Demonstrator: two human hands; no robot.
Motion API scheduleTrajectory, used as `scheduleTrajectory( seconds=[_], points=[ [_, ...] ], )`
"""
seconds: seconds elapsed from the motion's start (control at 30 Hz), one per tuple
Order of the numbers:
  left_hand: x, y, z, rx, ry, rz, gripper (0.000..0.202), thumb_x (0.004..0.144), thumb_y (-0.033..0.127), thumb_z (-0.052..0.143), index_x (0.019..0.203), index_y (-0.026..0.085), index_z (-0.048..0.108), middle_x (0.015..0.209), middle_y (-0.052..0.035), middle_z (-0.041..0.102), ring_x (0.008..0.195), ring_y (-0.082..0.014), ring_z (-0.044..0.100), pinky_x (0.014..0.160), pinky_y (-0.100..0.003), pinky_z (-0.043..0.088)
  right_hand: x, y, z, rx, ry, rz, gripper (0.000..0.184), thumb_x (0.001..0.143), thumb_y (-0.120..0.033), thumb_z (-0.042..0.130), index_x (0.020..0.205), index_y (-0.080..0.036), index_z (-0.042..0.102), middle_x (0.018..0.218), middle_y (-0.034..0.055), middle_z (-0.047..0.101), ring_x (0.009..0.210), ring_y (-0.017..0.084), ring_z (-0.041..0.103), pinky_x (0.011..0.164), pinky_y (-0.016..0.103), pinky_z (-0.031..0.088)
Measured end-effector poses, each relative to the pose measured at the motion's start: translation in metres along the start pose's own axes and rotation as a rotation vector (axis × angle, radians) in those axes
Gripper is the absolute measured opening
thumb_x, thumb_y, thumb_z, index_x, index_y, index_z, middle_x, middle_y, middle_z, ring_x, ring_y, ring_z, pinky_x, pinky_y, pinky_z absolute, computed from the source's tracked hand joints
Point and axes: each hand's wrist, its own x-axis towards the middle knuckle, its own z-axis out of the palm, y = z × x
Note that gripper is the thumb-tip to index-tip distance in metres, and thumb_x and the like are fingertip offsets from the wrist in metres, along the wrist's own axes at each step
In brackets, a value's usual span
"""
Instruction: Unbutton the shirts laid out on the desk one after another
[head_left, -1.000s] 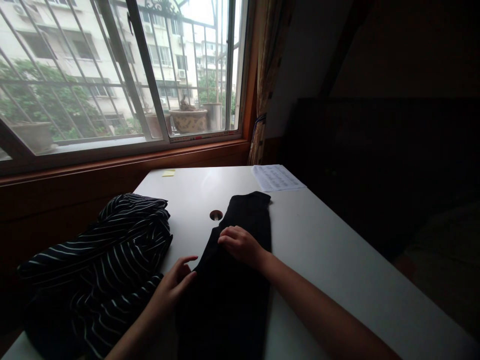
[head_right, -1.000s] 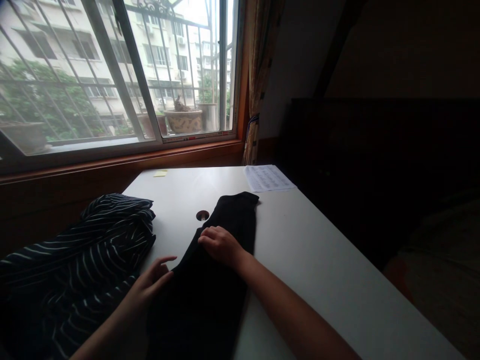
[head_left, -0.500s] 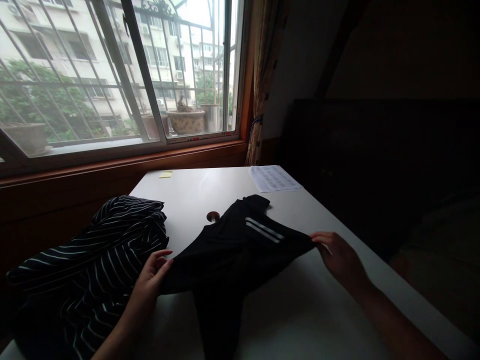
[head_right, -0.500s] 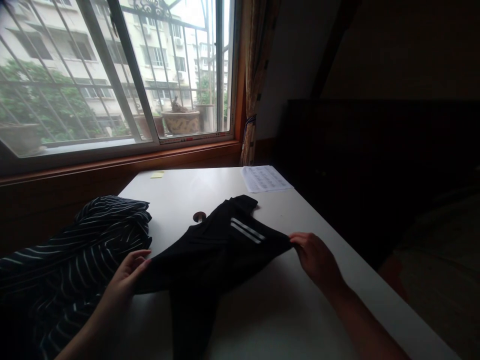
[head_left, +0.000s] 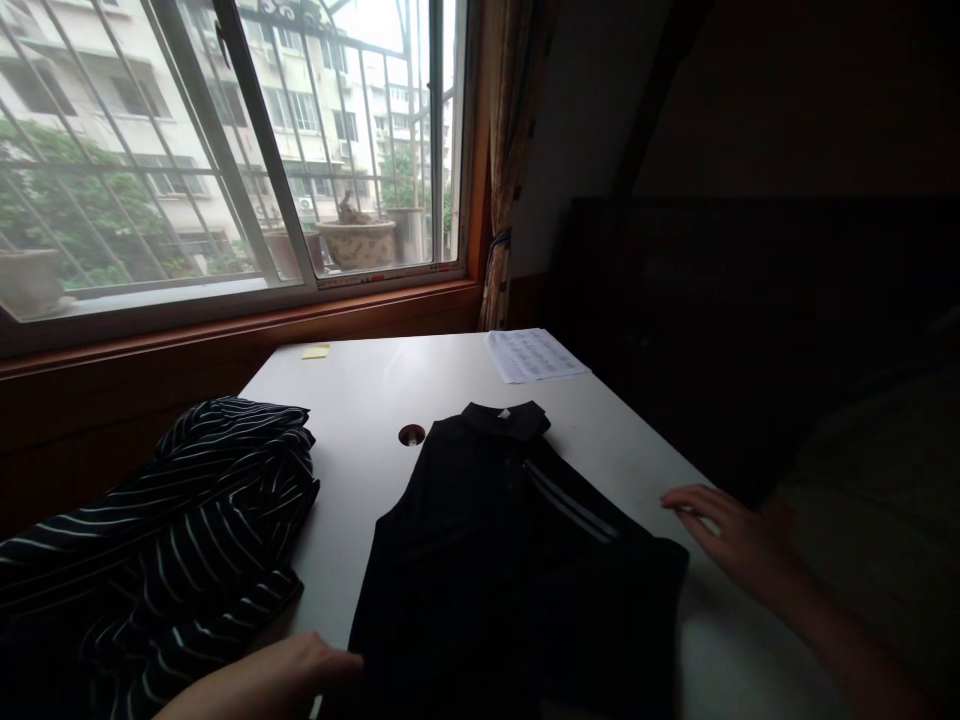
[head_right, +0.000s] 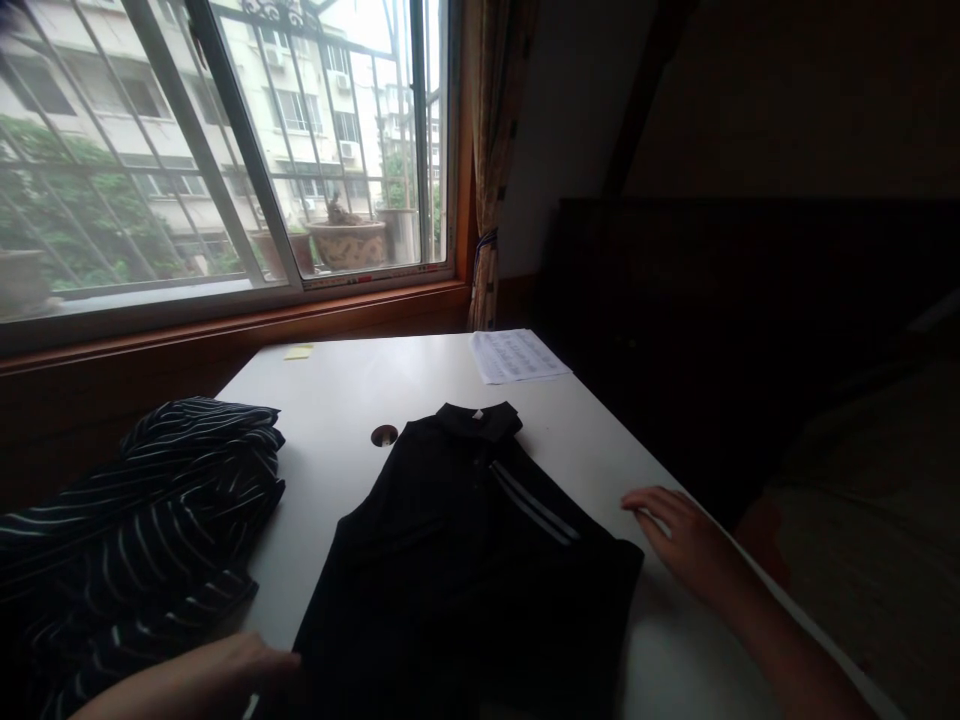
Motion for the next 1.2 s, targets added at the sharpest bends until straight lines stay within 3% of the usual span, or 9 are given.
scheduleTrajectory(
  seconds=[0.1, 0.2, 0.3, 0.43, 0.57, 0.67, 0.87, 1.0, 1.2],
  points=[
    [-0.008, 0.022, -0.013, 0.144, -0.064, -0.032, 0.023, 0.082, 0.016, 0.063, 0.098, 0.030, 0.072, 0.086, 0.0028, 0.070, 0.075, -0.0137, 0.064, 0.063, -0.017, 0.047, 0.028, -0.052, 0.009, 0.047, -0.055, 0.054, 0.031, 0.095, -0.044, 0.047, 0.110, -0.025, 0.067, 0.115, 0.0085, 0.068, 0.104, 0.026, 0.065, 0.091, 0.041, 0.053],
    [0.005, 0.029, -0.018, 0.171, 0.098, 0.056, 0.022, 0.092, 0.026, 0.059, 0.111, 0.030, 0.068, 0.094, -0.0002, 0.070, 0.080, -0.0150, 0.064, 0.070, -0.019, 0.051, 0.048, -0.103, 0.037, 0.075, -0.196, -0.031, 0.045, 0.091, -0.048, 0.055, 0.130, -0.026, 0.057, 0.128, 0.0092, 0.062, 0.114, 0.027, 0.061, 0.097, 0.042, 0.051],
    [0.039, 0.024, -0.013, 0.261, 0.339, 0.186, 0.034, 0.094, 0.019, 0.055, 0.126, 0.030, 0.060, 0.117, -0.0047, 0.066, 0.100, -0.0197, 0.063, 0.089, -0.030, 0.054, 0.057, -0.138, 0.071, 0.016, -0.219, -0.137, 0.053, 0.087, -0.042, 0.063, 0.137, -0.025, 0.053, 0.134, 0.0103, 0.058, 0.123, 0.030, 0.054, 0.104, 0.046, 0.045],
    [0.094, 0.011, 0.007, 0.514, 0.410, 0.298, 0.051, 0.090, 0.017, 0.062, 0.137, 0.033, 0.051, 0.141, -0.0052, 0.052, 0.131, -0.0295, 0.047, 0.107, -0.049, 0.047, 0.060, -0.157, 0.102, 0.043, -0.083, -0.093, 0.041, 0.085, -0.026, 0.062, 0.125, -0.023, 0.062, 0.125, 0.0120, 0.062, 0.117, 0.034, 0.053, 0.101, 0.051, 0.044],
    [0.122, -0.007, 0.028, 0.693, 0.512, 0.345, 0.058, 0.091, 0.019, 0.060, 0.145, 0.029, 0.043, 0.146, -0.0104, 0.045, 0.136, -0.0358, 0.038, 0.109, -0.061, 0.041, 0.060, -0.150, 0.106, 0.236, 0.006, -0.022, 0.024, 0.088, -0.023, 0.054, 0.105, -0.022, 0.070, 0.105, 0.0102, 0.068, 0.103, 0.030, 0.059, 0.097, 0.048, 0.046],
    [0.120, -0.020, 0.035, 0.730, 0.585, 0.344, 0.049, 0.089, 0.013, 0.058, 0.137, 0.025, 0.053, 0.137, -0.0126, 0.050, 0.127, -0.0345, 0.045, 0.105, -0.058, 0.046, 0.058, -0.134, 0.100, 0.302, 0.033, 0.034, 0.022, 0.090, -0.030, 0.053, 0.102, -0.021, 0.069, 0.102, 0.0085, 0.070, 0.099, 0.027, 0.064, 0.093, 0.042, 0.050],
    [0.089, -0.043, 0.034, 0.726, 0.625, 0.263, 0.050, 0.083, 0.000, 0.051, 0.127, 0.025, 0.058, 0.128, -0.0101, 0.052, 0.116, -0.0291, 0.050, 0.093, -0.043, 0.057, 0.057, -0.095, 0.081, 0.487, 0.140, 0.284, 0.033, 0.090, -0.045, 0.051, 0.106, -0.020, 0.066, 0.096, 0.0061, 0.074, 0.087, 0.024, 0.070, 0.077, 0.035, 0.056],
    [0.062, -0.070, 0.039, 0.777, 0.637, 0.231, 0.056, 0.082, -0.001, 0.048, 0.130, 0.028, 0.057, 0.131, -0.0081, 0.052, 0.120, -0.0284, 0.048, 0.096, -0.042, 0.055, 0.059, -0.071, 0.067, 0.742, 0.234, 0.544, 0.037, 0.080, -0.047, 0.063, 0.106, -0.021, 0.065, 0.089, 0.0032, 0.074, 0.076, 0.023, 0.070, 0.065, 0.031, 0.056],
    [0.017, -0.093, 0.038, 0.780, 0.660, 0.224, 0.060, 0.081, -0.002, 0.046, 0.129, 0.032, 0.057, 0.129, -0.0038, 0.056, 0.120, -0.0255, 0.051, 0.095, -0.034, 0.055, 0.065, -0.034, 0.053, 0.678, 0.345, 0.632, 0.041, 0.073, -0.042, 0.065, 0.109, -0.021, 0.059, 0.090, 0.0041, 0.068, 0.078, 0.022, 0.067, 0.068, 0.033, 0.054]
  ],
)
